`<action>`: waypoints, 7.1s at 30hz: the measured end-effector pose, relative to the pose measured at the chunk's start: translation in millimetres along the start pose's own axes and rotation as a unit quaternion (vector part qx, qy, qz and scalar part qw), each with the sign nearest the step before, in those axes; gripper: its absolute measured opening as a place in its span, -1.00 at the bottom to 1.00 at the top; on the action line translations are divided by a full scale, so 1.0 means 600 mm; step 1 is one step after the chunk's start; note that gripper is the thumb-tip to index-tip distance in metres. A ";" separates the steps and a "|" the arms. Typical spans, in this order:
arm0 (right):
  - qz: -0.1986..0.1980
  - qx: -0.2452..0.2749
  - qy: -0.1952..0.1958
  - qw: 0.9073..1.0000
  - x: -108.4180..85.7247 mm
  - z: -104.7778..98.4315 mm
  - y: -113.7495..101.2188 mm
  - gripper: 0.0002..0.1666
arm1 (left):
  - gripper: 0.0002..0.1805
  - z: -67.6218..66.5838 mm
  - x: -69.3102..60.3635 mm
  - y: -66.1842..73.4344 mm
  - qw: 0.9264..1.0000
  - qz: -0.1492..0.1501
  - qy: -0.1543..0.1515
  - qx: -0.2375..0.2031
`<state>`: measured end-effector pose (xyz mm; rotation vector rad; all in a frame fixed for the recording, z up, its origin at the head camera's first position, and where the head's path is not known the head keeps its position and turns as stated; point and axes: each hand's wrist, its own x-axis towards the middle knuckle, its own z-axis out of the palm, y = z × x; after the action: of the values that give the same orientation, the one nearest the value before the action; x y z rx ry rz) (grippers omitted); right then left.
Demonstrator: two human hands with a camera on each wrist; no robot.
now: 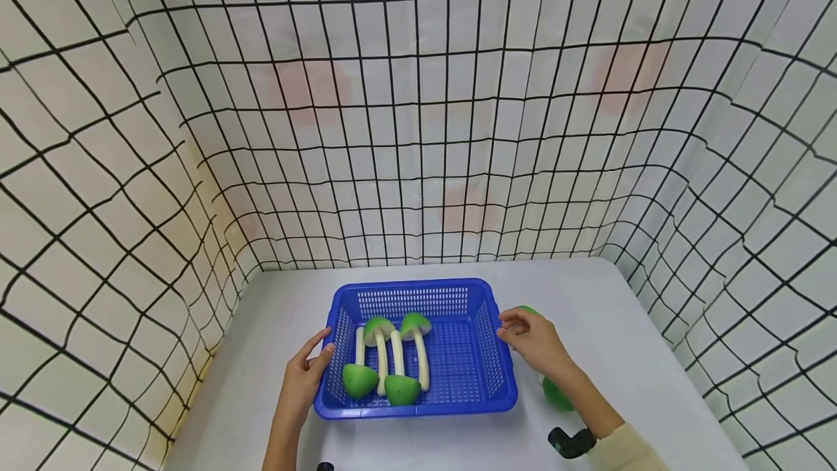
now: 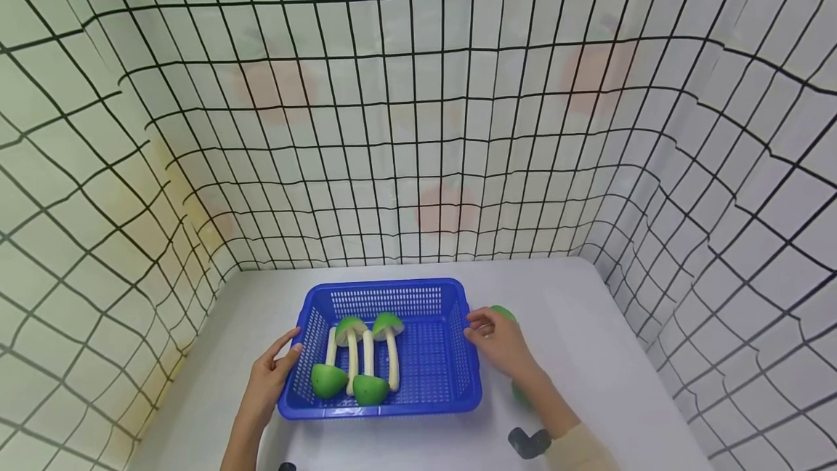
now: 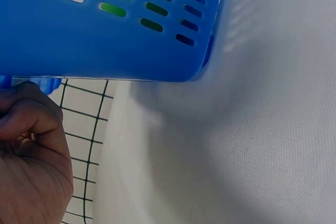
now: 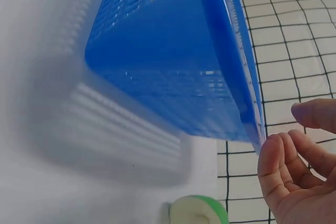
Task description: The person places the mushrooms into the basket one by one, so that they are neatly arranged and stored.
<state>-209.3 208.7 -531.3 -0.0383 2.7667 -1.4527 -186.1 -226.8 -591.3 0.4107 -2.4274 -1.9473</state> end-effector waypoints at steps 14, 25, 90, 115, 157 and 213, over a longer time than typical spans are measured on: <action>0.000 -0.011 0.008 1.000 0.000 -0.033 0.029 -0.63 | -0.38 -0.001 -0.001 0.000 1.000 0.003 -0.001 0.001; 0.001 -0.017 0.014 1.000 -0.002 -0.044 0.060 -0.55 | -0.37 -0.002 0.000 0.002 1.000 -0.002 -0.003 -0.001; 0.114 -0.093 -0.003 0.989 -0.019 -0.058 0.189 -0.46 | -0.38 -0.001 0.000 -0.001 1.000 -0.004 -0.004 -0.007; 0.109 -0.069 0.004 0.992 -0.031 -0.079 0.171 -0.42 | -0.31 -0.007 -0.006 -0.003 1.000 -0.015 -0.005 0.006; 0.074 0.024 0.039 0.996 -0.008 -0.084 0.071 -0.43 | -0.35 -0.001 -0.003 -0.002 1.000 -0.018 -0.004 0.002; 0.058 0.126 0.018 0.990 0.031 -0.004 -0.017 -0.48 | -0.34 -0.004 -0.003 0.007 1.000 -0.007 -0.011 -0.006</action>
<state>-227.6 204.2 -521.8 0.1496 2.5392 -1.7725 -184.6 -227.8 -586.7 0.4094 -2.4321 -1.9814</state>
